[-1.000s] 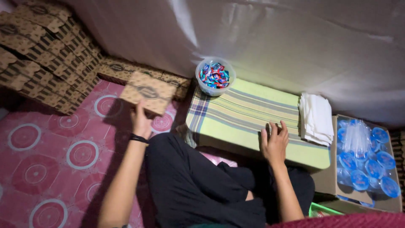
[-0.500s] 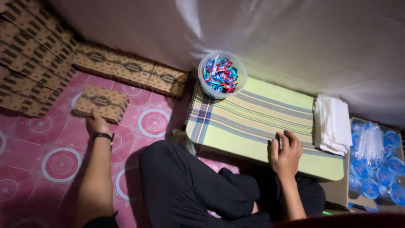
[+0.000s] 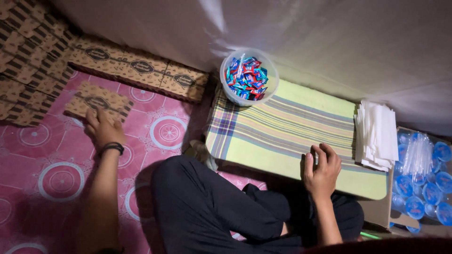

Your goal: Assembling snack boxes by placing a small water cup, candies, a snack packet, and a bun inside a cardboard box and then closing it.

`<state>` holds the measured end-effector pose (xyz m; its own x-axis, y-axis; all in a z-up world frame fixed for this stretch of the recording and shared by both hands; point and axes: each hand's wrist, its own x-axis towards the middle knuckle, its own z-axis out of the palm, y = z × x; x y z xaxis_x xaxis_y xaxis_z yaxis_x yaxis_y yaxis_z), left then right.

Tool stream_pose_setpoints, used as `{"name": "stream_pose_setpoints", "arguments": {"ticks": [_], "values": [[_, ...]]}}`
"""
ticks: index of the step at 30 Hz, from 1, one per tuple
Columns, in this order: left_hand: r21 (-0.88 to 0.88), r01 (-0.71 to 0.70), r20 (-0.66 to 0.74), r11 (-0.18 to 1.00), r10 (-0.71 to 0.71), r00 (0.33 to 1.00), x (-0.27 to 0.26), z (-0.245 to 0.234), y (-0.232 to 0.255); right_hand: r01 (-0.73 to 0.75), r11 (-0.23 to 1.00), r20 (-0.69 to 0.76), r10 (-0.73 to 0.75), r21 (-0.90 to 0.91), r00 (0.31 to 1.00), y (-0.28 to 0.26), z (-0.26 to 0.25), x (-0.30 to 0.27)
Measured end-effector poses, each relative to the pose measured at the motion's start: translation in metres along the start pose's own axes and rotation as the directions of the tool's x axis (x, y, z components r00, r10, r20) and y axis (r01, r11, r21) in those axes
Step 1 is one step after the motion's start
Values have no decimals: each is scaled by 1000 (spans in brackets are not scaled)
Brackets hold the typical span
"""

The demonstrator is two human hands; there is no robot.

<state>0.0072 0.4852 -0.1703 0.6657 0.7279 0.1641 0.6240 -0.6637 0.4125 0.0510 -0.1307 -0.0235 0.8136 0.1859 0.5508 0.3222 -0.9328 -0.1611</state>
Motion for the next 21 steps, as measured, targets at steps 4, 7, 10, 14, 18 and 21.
{"name": "stream_pose_setpoints", "arguments": {"ticks": [4,7,10,14,18,21], "values": [[123,-59,-69,991,68,995,34,-13,13,-71,997,67,68,44,995,-21,-13,8],[155,-52,-97,987,68,993,57,-3,11,-56,997,45,53,58,998,-24,-15,11],[144,-50,-77,988,61,995,71,-5,17,-71,997,59,69,41,996,-23,-13,10],[71,49,30,996,-51,998,78,-14,30,-52,998,50,50,43,997,-22,-11,11],[110,63,44,992,-68,997,88,-5,24,-52,998,41,51,43,998,-23,-11,12],[138,45,87,989,-57,995,91,-4,21,-61,997,35,59,40,998,-25,-12,13]]}}
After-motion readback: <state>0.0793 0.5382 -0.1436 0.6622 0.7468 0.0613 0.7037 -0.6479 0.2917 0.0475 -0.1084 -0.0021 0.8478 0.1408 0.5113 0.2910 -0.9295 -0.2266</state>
